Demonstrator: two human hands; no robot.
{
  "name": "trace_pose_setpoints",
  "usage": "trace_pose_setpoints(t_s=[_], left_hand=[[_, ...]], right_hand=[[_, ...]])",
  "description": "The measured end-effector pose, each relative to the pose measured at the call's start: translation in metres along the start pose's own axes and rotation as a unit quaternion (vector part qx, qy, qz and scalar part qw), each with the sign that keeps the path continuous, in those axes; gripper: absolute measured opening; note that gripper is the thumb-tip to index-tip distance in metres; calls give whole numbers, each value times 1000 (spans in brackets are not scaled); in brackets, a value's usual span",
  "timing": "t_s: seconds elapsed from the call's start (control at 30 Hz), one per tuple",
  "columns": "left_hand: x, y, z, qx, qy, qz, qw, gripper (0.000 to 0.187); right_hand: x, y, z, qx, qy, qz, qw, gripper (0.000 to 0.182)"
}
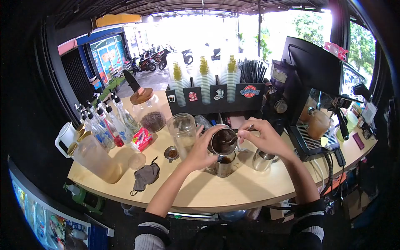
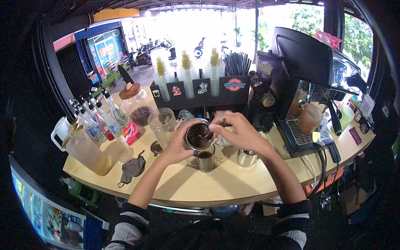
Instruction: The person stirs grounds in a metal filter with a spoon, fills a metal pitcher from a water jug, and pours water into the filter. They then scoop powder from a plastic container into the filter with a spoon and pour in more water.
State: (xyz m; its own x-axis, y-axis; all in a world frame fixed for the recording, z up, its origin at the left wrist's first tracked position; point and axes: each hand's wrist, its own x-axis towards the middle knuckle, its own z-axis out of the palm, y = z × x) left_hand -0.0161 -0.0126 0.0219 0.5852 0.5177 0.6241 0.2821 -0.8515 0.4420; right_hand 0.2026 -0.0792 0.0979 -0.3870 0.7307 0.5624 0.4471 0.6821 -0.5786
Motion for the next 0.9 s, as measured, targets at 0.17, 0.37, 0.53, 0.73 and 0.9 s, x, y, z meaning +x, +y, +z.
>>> trace_pose_setpoints(t_s=[0.17,0.37,0.53,0.73,0.9], left_hand=[[3,1,-1,-41,-23,0,999,78],[3,5,0,-36,-26,0,999,79],[3,12,-1,-14,-11,3,1000,81],[-3,16,5,4,33,-6,999,78],[-17,20,10,-60,74,-34,995,78]], right_hand=[[3,-7,4,0,-34,-2,999,21],[9,-2,6,-7,-64,22,998,27],[20,-11,-6,-205,-9,-65,976,23],[18,9,5,-79,-97,-55,991,23],[10,12,10,51,-119,-44,991,24]])
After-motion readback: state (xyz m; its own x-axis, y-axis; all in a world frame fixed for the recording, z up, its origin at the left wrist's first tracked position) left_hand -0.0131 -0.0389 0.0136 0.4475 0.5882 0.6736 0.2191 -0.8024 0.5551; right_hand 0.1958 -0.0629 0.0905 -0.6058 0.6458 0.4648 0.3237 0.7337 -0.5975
